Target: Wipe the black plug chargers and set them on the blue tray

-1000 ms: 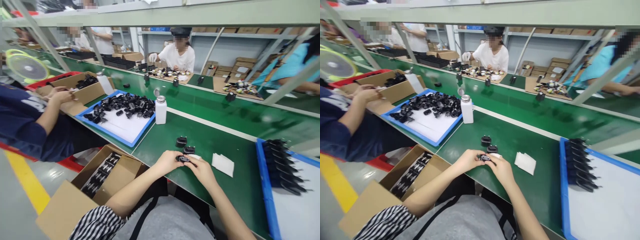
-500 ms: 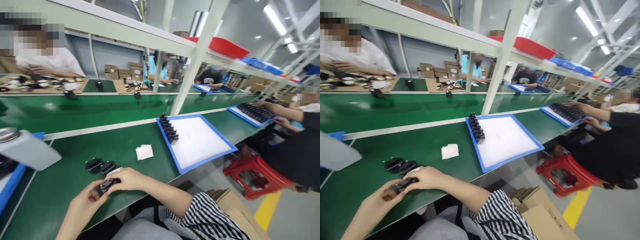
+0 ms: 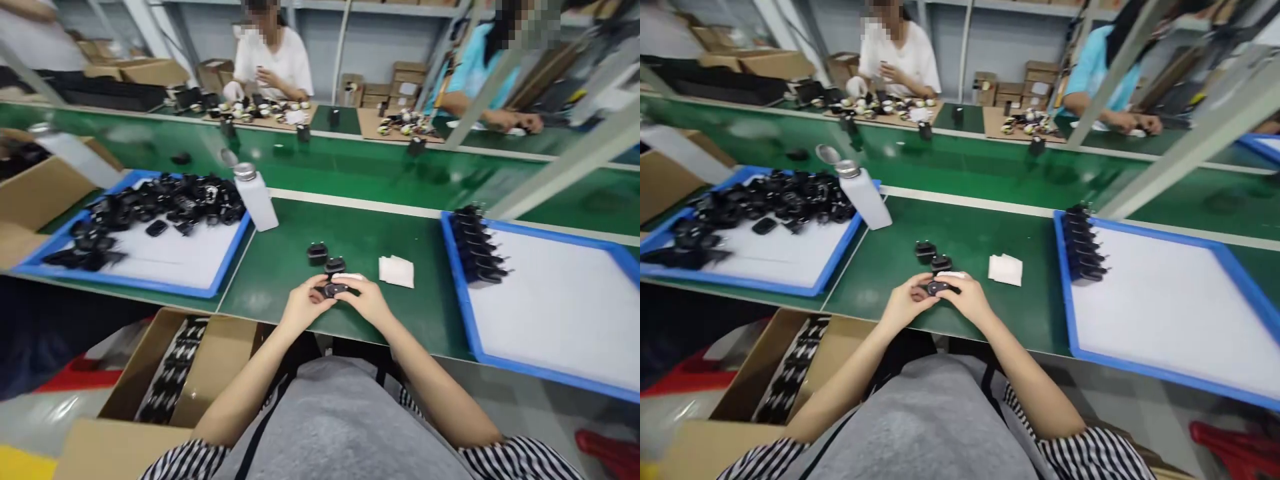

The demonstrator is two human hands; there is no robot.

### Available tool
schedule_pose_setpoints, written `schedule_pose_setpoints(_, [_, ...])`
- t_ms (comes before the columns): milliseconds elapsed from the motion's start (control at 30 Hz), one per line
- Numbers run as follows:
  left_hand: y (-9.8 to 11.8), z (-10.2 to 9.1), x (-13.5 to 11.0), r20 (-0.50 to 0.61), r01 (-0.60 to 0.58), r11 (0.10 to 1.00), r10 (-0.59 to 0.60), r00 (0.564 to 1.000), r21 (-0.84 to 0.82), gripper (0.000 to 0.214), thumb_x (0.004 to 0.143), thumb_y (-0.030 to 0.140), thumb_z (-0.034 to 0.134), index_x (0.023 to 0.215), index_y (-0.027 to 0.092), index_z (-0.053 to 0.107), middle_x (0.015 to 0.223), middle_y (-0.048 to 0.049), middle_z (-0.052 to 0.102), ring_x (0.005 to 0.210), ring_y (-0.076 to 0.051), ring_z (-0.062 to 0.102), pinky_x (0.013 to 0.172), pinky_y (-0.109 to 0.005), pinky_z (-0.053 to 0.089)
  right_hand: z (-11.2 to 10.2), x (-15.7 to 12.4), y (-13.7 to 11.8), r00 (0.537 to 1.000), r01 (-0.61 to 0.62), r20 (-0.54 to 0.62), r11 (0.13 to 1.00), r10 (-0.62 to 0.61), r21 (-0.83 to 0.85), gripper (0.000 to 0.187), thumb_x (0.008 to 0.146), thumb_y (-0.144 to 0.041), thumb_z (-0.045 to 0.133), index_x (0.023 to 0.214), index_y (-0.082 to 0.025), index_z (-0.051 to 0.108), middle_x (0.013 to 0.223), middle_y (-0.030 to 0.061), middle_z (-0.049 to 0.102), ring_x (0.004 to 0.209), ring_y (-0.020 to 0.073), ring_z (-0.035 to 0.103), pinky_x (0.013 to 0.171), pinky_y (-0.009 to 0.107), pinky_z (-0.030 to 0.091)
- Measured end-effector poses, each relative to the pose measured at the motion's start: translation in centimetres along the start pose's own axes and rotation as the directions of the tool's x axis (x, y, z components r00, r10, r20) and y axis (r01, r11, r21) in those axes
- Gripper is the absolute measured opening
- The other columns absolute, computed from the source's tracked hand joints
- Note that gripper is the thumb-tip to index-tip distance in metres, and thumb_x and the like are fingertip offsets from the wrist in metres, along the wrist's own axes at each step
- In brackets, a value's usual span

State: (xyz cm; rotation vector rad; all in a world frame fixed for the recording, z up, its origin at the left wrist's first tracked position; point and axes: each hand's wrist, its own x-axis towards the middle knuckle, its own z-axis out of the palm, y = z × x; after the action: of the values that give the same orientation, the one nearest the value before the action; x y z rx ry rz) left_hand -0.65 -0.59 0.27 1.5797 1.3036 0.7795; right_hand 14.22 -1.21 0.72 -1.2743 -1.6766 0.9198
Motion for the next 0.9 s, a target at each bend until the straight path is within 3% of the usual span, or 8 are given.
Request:
schedule_pose_setpoints(167, [0.5, -0.1, -0.8, 0.01, -0.059, 0.998, 0.059, 0.998, 0.025, 0.038, 0.06, 0.023, 0.056, 0.097, 0.017, 0.05, 0.08, 0.0006, 0.059, 0.051, -0.005, 0.052, 0.055, -0.018, 0.046, -0.6, -0.4, -0.6, 0.997, 0.051, 0.076, 0.951, -0.029, -0.306, 0.026, 0.068, -0.019, 0.053, 0.094, -0.02, 0.058, 0.099, 0.0024, 0.057, 0.091, 0.0167, 0.051, 0.083, 0.032, 0.039])
schedule_pose_setpoints(333, [1.5, -0.6, -1.1, 0.024, -0.151, 0.946, 0.151, 0.988, 0.287, 0.03, 0.067, 0.023, 0.052, 0.096, 0.016, 0.053, 0.091, -0.0028, 0.058, 0.06, -0.008, 0.055, 0.061, -0.019, 0.045, -1.5, 0.0, -1.4, 0.97, 0.159, 0.241, 0.856, -0.041, -0.492, 0.032, 0.072, -0.021, 0.05, 0.103, -0.018, 0.052, 0.104, 0.0052, 0.054, 0.092, 0.0188, 0.052, 0.08, 0.032, 0.042])
schedule_pose_setpoints(433, [2.9, -0.8, -1.2, 0.101, -0.181, 0.809, 0.15, 0.984, 0.559, 0.032, 0.07, 0.024, 0.049, 0.1, 0.013, 0.051, 0.092, -0.0068, 0.058, 0.07, -0.015, 0.056, 0.064, -0.025, 0.045, -1.7, 0.6, -1.9, 0.954, 0.194, 0.298, 0.808, -0.024, -0.556, 0.032, 0.069, -0.019, 0.053, 0.101, -0.017, 0.054, 0.101, 0.0064, 0.056, 0.088, 0.021, 0.054, 0.076, 0.033, 0.044])
schedule_pose_setpoints(567, [5.0, -1.2, -0.6, 0.225, -0.179, 0.586, -0.005, 0.974, 0.791, 0.03, 0.073, 0.027, 0.046, 0.097, 0.01, 0.052, 0.077, -0.0103, 0.06, 0.067, -0.022, 0.057, 0.056, -0.029, 0.043, -1.9, 1.5, -2.3, 0.932, 0.161, 0.359, 0.83, 0.05, -0.533, 0.028, 0.066, -0.019, 0.056, 0.095, -0.019, 0.058, 0.097, 0.0052, 0.058, 0.087, 0.0217, 0.054, 0.075, 0.034, 0.044])
schedule_pose_setpoints(733, [5.9, -1.7, 0.8, 0.377, -0.234, 0.644, -0.092, 0.922, 0.729, 0.018, 0.071, 0.026, 0.049, 0.075, 0.011, 0.059, 0.07, -0.0107, 0.061, 0.068, -0.023, 0.057, 0.058, -0.028, 0.041, -1.8, 2.4, -1.7, 0.91, -0.012, 0.372, 0.907, 0.184, -0.421, 0.027, 0.06, -0.018, 0.061, 0.087, -0.021, 0.06, 0.09, 0.0026, 0.061, 0.083, 0.0203, 0.055, 0.072, 0.031, 0.045])
schedule_pose_setpoints(833, [5.2, -1.9, 0.6, 0.356, -0.22, 0.665, -0.074, 0.931, 0.713, 0.019, 0.073, 0.026, 0.046, 0.08, 0.013, 0.057, 0.072, -0.0092, 0.06, 0.07, -0.022, 0.057, 0.06, -0.028, 0.041, -1.5, 1.9, -1.3, 0.929, -0.061, 0.323, 0.938, 0.179, -0.342, 0.025, 0.061, -0.021, 0.06, 0.086, -0.021, 0.06, 0.09, 0.0023, 0.06, 0.082, 0.0189, 0.056, 0.072, 0.031, 0.044])
schedule_pose_setpoints(900, [4.2, -2.0, 0.2, 0.324, -0.176, 0.734, -0.063, 0.944, 0.656, 0.027, 0.072, 0.032, 0.047, 0.091, 0.014, 0.053, 0.078, -0.0081, 0.059, 0.073, -0.02, 0.056, 0.063, -0.027, 0.041, -1.4, 1.2, -1.0, 0.938, -0.104, 0.287, 0.946, 0.196, -0.306, 0.028, 0.064, -0.024, 0.057, 0.092, -0.021, 0.057, 0.091, 0.0034, 0.059, 0.077, 0.0178, 0.056, 0.07, 0.032, 0.045])
